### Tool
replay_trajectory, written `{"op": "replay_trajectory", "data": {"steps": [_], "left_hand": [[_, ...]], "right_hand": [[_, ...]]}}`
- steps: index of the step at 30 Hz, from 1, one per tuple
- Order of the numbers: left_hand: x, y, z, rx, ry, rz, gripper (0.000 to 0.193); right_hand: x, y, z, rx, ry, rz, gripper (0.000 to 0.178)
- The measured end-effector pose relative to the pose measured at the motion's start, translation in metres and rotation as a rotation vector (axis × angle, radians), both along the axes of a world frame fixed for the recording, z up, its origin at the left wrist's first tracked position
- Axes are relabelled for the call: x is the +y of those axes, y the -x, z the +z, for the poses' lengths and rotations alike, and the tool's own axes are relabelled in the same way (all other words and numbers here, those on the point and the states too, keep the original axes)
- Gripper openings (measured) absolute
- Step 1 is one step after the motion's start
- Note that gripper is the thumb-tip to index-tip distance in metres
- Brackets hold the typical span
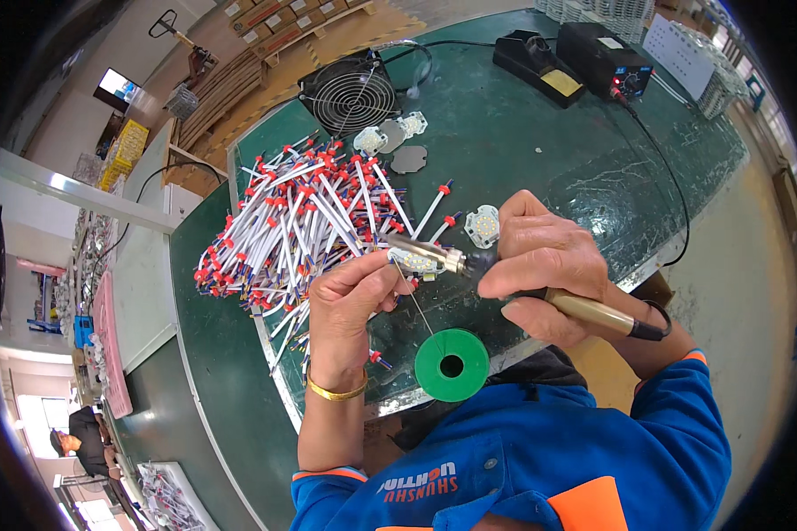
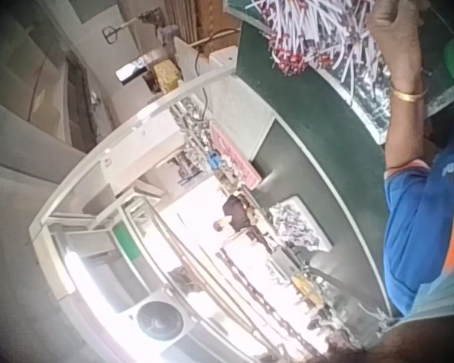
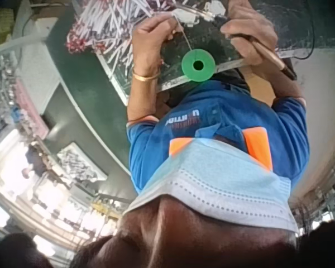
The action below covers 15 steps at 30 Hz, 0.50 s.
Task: The person moves a tray of components aside by hand and solders wires onto LED circuit boards using a soldering iron and solder wire.
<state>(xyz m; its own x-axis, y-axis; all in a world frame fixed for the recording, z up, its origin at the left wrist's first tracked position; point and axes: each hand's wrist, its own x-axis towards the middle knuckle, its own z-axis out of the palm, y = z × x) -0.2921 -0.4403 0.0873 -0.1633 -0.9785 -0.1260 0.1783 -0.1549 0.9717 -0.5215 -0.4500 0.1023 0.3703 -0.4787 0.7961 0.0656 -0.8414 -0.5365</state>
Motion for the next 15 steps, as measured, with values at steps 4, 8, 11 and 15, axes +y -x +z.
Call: {"op": "replay_trajectory", "data": {"steps": [4, 8, 11, 15], "left_hand": [[-0.0005, -0.0005, 0.0006, -0.022, 0.022, -0.021, 0.023], [-0.0006, -0.0014, 0.0009, 0.007, 0.031, -0.032, 0.024], [-0.0006, -0.0006, 0.0009, 0.012, 0.028, -0.033, 0.024], [-0.0020, -0.0013, 0.0013, 0.007, 0.015, -0.032, 0.023]], "right_hand": [[0.0012, -0.0002, -0.0016, 0.035, -0.028, 0.008, 0.021], [0.0004, 0.0004, -0.0028, 0.063, -0.037, -0.019, 0.026], [-0.0013, 0.0000, -0.0057, 0.064, -0.027, -0.031, 0.026], [-0.0031, -0.0003, -0.0075, 0.062, -0.006, -0.052, 0.028]]}}
